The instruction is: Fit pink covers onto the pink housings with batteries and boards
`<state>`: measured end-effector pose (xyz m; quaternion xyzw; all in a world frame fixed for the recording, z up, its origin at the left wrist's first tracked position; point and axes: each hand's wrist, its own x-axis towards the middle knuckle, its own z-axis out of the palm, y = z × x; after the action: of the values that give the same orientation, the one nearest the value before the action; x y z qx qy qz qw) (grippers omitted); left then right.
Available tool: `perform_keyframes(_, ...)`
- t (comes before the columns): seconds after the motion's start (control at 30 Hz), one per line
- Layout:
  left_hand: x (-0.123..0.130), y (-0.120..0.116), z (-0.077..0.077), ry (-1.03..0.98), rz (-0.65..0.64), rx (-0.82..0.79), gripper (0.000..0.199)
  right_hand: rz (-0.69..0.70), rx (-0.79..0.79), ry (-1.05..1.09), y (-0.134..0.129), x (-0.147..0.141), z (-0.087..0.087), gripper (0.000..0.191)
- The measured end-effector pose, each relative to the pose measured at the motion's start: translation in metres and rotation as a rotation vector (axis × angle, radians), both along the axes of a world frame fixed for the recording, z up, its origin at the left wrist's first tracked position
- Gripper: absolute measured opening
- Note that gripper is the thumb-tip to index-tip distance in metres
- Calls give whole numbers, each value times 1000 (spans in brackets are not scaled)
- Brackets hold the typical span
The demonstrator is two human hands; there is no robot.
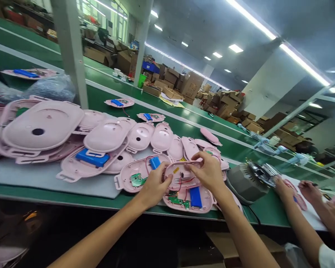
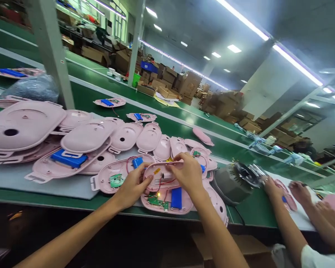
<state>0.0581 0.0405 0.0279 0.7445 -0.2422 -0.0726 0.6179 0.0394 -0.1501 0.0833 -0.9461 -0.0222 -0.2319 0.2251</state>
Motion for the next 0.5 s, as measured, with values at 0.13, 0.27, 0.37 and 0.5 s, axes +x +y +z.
perform_keyframes(0.13,10,-2,3,-71,16,100,44,163,166,-124,-3,-12,1,15)
perform_keyframes(0.27,24,-3,2,-85,51,179,54,-135,495,-385,-46,-52,-9,20)
perform_keyframes(0.37,26,-2,3,-114,82,220,57,-580,913,-640,-110,-90,-26,40)
perform_keyframes(0.5,26,-2,1,-125,101,277,51,-711,1205,-448,-176,-105,-39,58)
